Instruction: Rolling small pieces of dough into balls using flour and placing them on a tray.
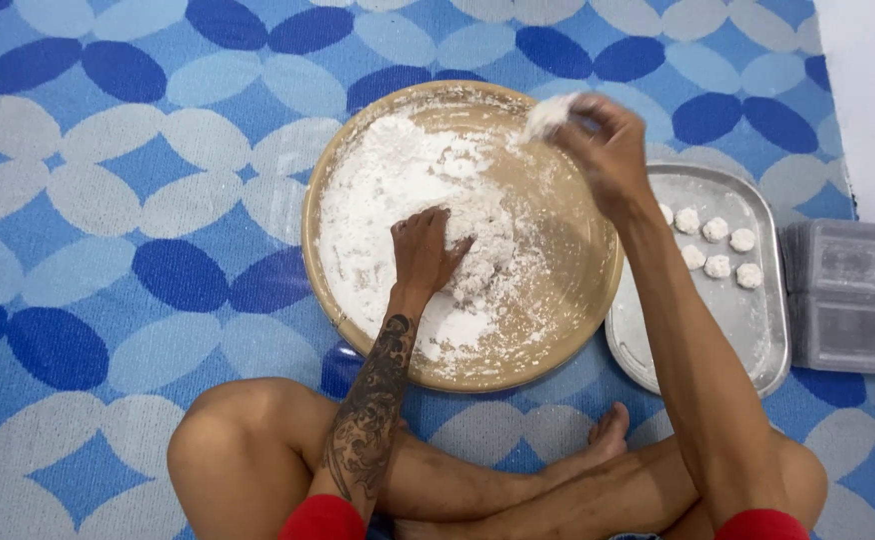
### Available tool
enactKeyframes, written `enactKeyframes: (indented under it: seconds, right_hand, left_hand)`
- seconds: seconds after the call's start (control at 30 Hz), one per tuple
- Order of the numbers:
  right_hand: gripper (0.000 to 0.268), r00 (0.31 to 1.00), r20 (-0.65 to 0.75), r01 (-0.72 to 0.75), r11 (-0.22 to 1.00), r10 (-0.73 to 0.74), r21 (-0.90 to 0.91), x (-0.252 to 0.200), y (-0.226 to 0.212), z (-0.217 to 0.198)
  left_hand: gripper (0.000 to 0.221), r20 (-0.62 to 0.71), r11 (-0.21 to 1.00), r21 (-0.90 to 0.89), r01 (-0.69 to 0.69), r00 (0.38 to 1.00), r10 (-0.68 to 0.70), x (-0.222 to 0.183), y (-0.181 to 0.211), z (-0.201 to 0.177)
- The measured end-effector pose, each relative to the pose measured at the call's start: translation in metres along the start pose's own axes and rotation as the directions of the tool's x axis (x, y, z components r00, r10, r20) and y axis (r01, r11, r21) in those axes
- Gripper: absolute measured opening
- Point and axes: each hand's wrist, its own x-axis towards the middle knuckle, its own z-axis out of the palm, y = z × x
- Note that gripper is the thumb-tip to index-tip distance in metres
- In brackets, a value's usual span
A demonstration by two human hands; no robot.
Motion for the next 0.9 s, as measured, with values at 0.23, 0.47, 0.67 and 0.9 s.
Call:
enactKeyframes:
  seconds: [0.23,0.47,0.67,0.9]
  right_hand:
    - [0.033,0.993,0.062,-0.102,0.994,0.104,-0.032,-0.086,0.049,0.042]
    - [0.038,0.989,0.102,-0.097,0.986,0.111,-0.134,-0.17,0.117,0.114]
    - [0.025,0.996,0.044,0.093,0.828,-0.083,-0.553,-0.198,0.138,0.138]
    - [0.018,0.857,0.407,0.508,0.379,-0.317,-0.773,-0.207,0.155,0.135]
  left_hand:
    - [0.047,-0.005,0.935,-0.335,0.119,0.992,-0.128,0.02,0.015,-0.063]
    - [0.037,-0.081,0.872,-0.479,0.1,0.984,-0.158,0.046,0.026,-0.141]
    - [0.05,0.276,0.954,-0.25,0.168,0.956,-0.096,0.044,0.012,-0.192]
    - [0.058,0.703,0.974,0.038,0.224,0.687,-0.185,0.014,0.035,-0.239]
